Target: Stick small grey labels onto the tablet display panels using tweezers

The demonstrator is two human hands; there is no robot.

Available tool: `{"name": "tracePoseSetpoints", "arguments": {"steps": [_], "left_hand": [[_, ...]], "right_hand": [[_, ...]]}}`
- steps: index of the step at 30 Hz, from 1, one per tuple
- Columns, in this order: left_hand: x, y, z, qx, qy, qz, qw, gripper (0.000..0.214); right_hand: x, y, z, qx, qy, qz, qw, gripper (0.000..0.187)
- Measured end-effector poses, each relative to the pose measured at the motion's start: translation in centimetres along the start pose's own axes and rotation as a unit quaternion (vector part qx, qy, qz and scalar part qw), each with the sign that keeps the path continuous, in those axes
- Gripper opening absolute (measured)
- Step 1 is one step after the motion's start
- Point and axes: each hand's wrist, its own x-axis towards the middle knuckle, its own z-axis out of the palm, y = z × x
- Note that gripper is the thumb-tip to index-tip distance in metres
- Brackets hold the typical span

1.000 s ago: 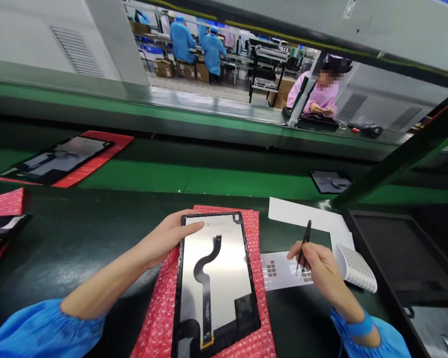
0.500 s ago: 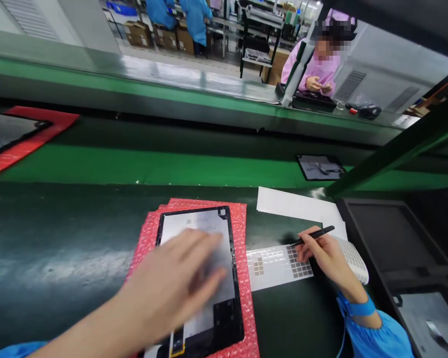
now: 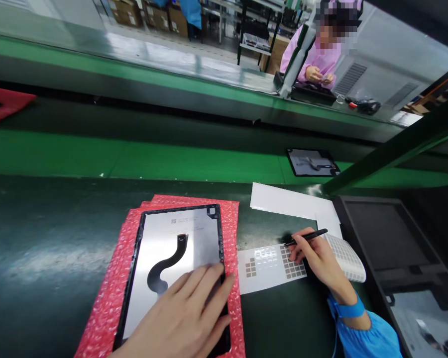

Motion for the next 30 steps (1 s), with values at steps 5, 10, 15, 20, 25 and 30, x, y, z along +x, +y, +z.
{"name": "tracePoseSetpoints", "arguments": {"steps": [5, 10, 15, 20, 25, 30], "left_hand": [[-2.4, -0.4, 0.5, -0.02, 0.025, -0.08, 0.996, 0.042], [-3.1, -0.9, 0.7, 0.017, 0.025, -0.047, 0.998, 0.049], [-2.7, -1.0, 0.4, 0.039, -0.008, -0.019, 0.999, 0.041], [-1.9, -0.5, 0.1, 0.012, -0.112, -0.034, 0.993, 0.05], [-1.1, -0.2, -0.5, -0.065, -0.186, -0.078, 0.977, 0.042], [0.0, -0.2, -0.6, -0.078, -0.236, -0.112, 0.962, 0.054]], "right_hand": [[0.1, -0.1, 0.1, 0.004, 0.001, 0.013, 1.0, 0.052], [0.5, 0.0, 0.2, 0.039, 0.02, 0.049, 0.998, 0.058], [0.9, -0.3, 0.0, 0.064, 0.038, 0.063, 0.995, 0.065], [0.3, -2.1, 0.2, 0.091, 0.04, 0.06, 0.993, 0.062], [0.1, -4.0, 3.8, 0.144, 0.001, 0.027, 0.989, 0.053], [1.2, -4.7, 10.1, 0.181, -0.08, 0.015, 0.98, 0.05]]}}
